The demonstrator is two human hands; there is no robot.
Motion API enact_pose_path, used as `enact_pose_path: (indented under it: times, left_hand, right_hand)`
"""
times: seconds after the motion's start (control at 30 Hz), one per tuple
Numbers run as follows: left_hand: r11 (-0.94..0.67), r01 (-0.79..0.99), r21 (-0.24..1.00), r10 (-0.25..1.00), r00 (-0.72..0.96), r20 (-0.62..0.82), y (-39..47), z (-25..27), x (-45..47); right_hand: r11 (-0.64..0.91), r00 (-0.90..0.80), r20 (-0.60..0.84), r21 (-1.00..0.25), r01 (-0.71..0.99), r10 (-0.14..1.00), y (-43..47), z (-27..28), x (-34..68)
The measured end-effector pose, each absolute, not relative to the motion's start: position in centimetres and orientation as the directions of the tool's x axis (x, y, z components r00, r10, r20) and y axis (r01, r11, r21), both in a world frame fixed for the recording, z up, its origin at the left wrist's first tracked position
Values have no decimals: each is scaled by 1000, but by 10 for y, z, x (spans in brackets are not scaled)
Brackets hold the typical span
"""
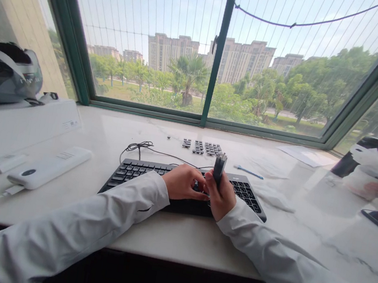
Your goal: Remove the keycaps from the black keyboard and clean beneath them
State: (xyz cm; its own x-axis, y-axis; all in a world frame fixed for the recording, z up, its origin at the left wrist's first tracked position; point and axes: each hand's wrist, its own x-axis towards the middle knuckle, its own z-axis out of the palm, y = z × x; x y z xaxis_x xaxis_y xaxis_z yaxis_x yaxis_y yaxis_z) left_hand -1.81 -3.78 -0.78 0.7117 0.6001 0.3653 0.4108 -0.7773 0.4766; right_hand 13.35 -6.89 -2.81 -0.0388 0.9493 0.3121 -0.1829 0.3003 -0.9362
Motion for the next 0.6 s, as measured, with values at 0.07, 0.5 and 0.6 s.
enact_pose_path:
  times: [0.07,0.5,0.6]
  left_hand:
    - [-774,413,480,607,697,381,-36,-10,-18]
    - [-755,430,496,636,666,390,-34,-16,-18]
    - [-761,414,499,629,660,411,-33,-18,-18]
  right_hand:
    - [446,1,446,-895,4,895,-71,-28,134]
    - [609,-43,665,-655,446,746,-65,-42,140]
    - [632,-90,693,-586,507,715,-64,-44,141]
